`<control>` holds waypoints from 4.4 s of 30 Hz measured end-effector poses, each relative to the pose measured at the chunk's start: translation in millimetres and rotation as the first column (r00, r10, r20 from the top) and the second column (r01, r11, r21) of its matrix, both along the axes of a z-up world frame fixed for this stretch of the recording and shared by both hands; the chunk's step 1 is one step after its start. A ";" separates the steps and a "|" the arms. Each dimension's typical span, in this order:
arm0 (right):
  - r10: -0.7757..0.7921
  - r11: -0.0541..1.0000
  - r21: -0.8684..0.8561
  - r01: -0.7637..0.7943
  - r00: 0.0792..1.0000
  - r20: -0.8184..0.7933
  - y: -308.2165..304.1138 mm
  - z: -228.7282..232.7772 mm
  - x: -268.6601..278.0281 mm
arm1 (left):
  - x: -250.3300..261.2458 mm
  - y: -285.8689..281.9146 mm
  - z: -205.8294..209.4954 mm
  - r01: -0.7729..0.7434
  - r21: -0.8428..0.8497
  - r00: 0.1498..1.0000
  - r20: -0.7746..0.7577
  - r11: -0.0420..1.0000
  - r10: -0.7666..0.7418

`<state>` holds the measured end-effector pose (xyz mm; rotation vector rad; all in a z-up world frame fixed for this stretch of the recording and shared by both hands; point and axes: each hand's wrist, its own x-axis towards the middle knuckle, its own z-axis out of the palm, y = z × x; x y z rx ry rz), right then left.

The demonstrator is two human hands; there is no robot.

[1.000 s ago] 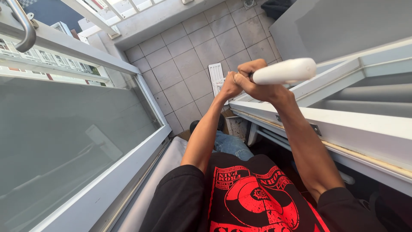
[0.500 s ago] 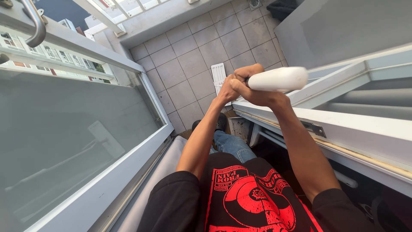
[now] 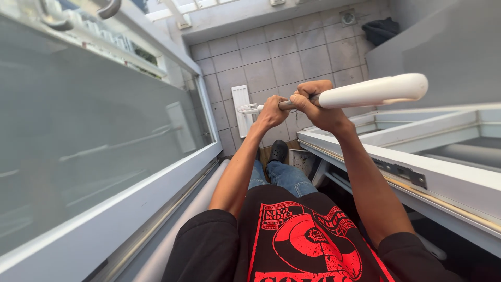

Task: The recorder is mopping the tiled floor of a balcony using a long-handled flat mop.

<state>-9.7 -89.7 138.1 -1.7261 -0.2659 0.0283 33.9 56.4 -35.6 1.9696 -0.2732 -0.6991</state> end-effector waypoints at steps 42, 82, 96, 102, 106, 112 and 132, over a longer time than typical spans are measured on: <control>0.020 0.973 -0.229 -0.044 0.994 -0.109 -51.2 20.4 -17.3 | -15.3 -73.5 -39.7 0.058 -0.232 0.989 -0.121 0.971 -0.088; -0.045 0.939 -0.343 0.017 0.996 -0.075 -51.1 38.0 -31.6 | -11.9 -89.1 -17.1 0.108 -0.082 0.969 0.231 0.991 -0.087; 0.078 0.997 0.010 -0.077 0.996 -0.049 43.6 14.5 8.8 | 5.9 50.6 5.4 0.040 0.090 0.999 -0.019 0.995 -0.038; 0.122 0.992 -0.039 -0.123 0.992 -0.040 66.9 -3.7 6.7 | -3.2 79.0 -13.8 -0.006 0.065 1.000 -0.018 0.998 0.007; 0.089 0.990 -0.102 -0.093 0.995 -0.048 68.0 -1.6 5.8 | -3.6 74.2 -21.8 -0.030 0.056 0.989 -0.146 0.998 0.038; 0.110 0.993 -0.033 -0.114 0.988 -0.105 50.8 -0.4 -1.4 | -10.8 58.2 -29.9 -0.028 0.009 0.991 -0.129 1.000 0.029; -0.038 0.929 -0.370 -0.012 0.991 -0.129 -50.7 26.0 -42.6 | -33.0 -96.2 -60.8 0.105 -0.344 0.992 -0.037 0.933 -0.125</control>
